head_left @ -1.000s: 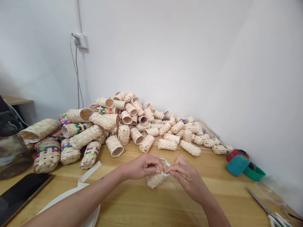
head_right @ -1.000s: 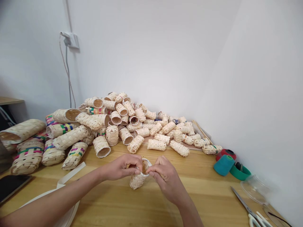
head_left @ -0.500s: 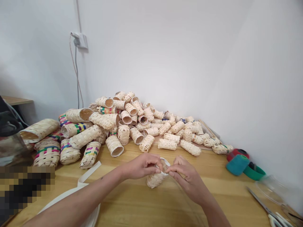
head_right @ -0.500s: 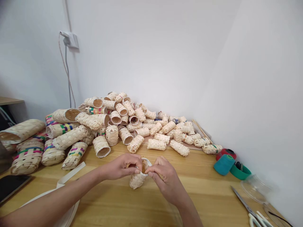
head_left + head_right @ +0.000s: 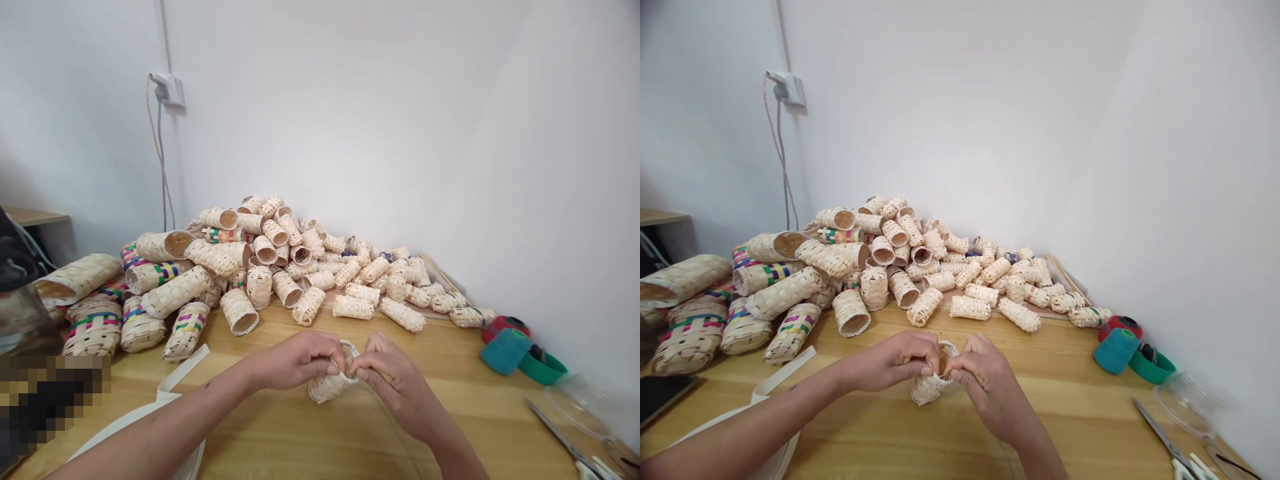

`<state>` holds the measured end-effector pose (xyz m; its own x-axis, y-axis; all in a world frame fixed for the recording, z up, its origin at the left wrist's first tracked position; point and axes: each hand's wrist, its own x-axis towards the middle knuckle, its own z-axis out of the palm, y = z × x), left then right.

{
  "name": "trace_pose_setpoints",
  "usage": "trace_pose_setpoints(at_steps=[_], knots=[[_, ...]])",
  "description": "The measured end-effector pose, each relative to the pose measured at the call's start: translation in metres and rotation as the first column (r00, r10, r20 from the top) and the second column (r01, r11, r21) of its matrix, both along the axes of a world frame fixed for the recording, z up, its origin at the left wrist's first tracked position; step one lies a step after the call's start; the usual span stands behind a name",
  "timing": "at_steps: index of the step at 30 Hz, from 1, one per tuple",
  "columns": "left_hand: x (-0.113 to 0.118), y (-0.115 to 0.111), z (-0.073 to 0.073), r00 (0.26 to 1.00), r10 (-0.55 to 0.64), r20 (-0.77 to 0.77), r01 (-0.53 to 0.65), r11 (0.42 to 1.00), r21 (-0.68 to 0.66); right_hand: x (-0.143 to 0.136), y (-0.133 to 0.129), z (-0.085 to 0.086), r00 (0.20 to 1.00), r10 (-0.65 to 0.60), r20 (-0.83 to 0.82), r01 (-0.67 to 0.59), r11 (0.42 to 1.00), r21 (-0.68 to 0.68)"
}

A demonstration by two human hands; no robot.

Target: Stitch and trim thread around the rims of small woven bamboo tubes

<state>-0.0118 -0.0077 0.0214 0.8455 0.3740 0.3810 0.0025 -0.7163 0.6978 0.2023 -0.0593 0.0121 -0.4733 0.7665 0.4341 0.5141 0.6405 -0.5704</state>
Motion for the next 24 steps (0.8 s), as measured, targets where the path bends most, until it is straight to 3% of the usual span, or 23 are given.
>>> trace_pose_setpoints(at_steps=[11, 19, 24], knots=[[0.005, -0.005, -0.007, 0.996, 0.088, -0.003, -0.087, 0.987, 0.132, 0.000, 0.007, -0.003, 0.998, 0.037, -0.046, -0.037, 0.999, 0.007], [0.003, -0.001, -0.011, 0.990, 0.139, -0.014, -0.136, 0.984, 0.116, -0.008, 0.014, 0.009, 0.996, 0.081, 0.049, -0.085, 0.993, 0.078], [0.002, 0.002, -0.015, 0.988, 0.157, 0.011, -0.157, 0.983, 0.090, -0.010, 0.019, 0.017, 0.983, 0.115, 0.146, -0.123, 0.991, 0.044]])
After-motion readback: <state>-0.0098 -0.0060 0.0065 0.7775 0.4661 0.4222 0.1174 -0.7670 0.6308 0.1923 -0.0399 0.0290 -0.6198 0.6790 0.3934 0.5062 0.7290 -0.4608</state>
